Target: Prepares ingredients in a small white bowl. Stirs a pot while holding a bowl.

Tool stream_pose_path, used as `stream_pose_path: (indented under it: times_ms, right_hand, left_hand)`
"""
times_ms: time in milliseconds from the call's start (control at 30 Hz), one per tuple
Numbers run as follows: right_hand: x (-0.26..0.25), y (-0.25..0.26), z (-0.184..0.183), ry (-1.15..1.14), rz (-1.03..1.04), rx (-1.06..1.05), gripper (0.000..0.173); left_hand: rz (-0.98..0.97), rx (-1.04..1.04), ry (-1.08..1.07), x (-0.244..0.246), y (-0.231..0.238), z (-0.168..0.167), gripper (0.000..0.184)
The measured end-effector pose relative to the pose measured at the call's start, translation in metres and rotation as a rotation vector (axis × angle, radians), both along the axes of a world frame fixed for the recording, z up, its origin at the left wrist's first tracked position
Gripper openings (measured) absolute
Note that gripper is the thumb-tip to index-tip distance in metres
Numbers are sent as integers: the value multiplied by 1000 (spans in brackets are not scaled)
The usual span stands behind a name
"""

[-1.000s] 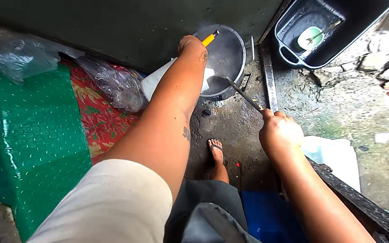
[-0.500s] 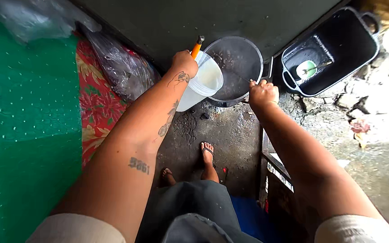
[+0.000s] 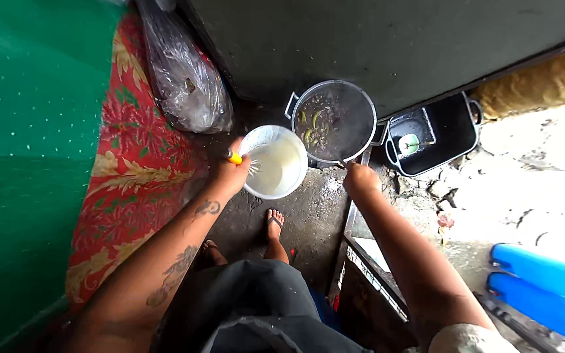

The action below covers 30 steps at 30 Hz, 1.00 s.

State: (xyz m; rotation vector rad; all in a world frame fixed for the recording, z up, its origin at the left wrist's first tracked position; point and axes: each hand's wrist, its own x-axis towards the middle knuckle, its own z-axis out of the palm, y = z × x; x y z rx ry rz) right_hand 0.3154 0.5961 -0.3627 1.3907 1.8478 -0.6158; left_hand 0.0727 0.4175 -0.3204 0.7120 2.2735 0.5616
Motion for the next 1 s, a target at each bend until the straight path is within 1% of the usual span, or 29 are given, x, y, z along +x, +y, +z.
stream_pose_path:
  times_ms: [67, 133, 300, 400, 433, 533, 633, 700, 800, 933, 1000]
  right_hand:
    - [-13, -12, 3, -21, 36, -11, 37]
    - [-20, -14, -4, -45, 88, 22, 41]
    - [-14, 15, -44, -30, 194, 190, 46]
    - [-9, 33, -53, -44, 228, 245, 54]
    - [-6, 36, -52, -62, 200, 254, 53]
    - [0, 33, -39, -108, 51, 254, 40]
    - [1, 22, -12, -146, -11, 183, 38]
    - [2, 15, -2, -131, -55, 119, 39]
    - [-3, 8, -5, -62, -97, 18, 38]
    - [-12, 4, -26, 136, -163, -93, 33]
    - [-9, -1, -41, 275, -334, -95, 29]
  left_hand:
    - [19, 12, -3, 9, -21, 2, 45]
    - [29, 8, -16, 16, -37, 10, 46]
    - [-1, -6, 28, 25, -68, 1, 47]
    - [-12, -32, 43, 28, -78, -3, 47]
    - [-20, -37, 46, 28, -79, -2, 47]
    - [-32, -40, 73, 23, -87, -3, 47]
    - [1, -6, 84, 17, -98, -5, 46]
    - [20, 1, 79, 15, -102, -3, 47]
    - [22, -23, 73, 16, -100, 7, 47]
    - [-4, -34, 70, 21, -100, 15, 47]
    - [-4, -13, 61, 23, -102, 16, 48]
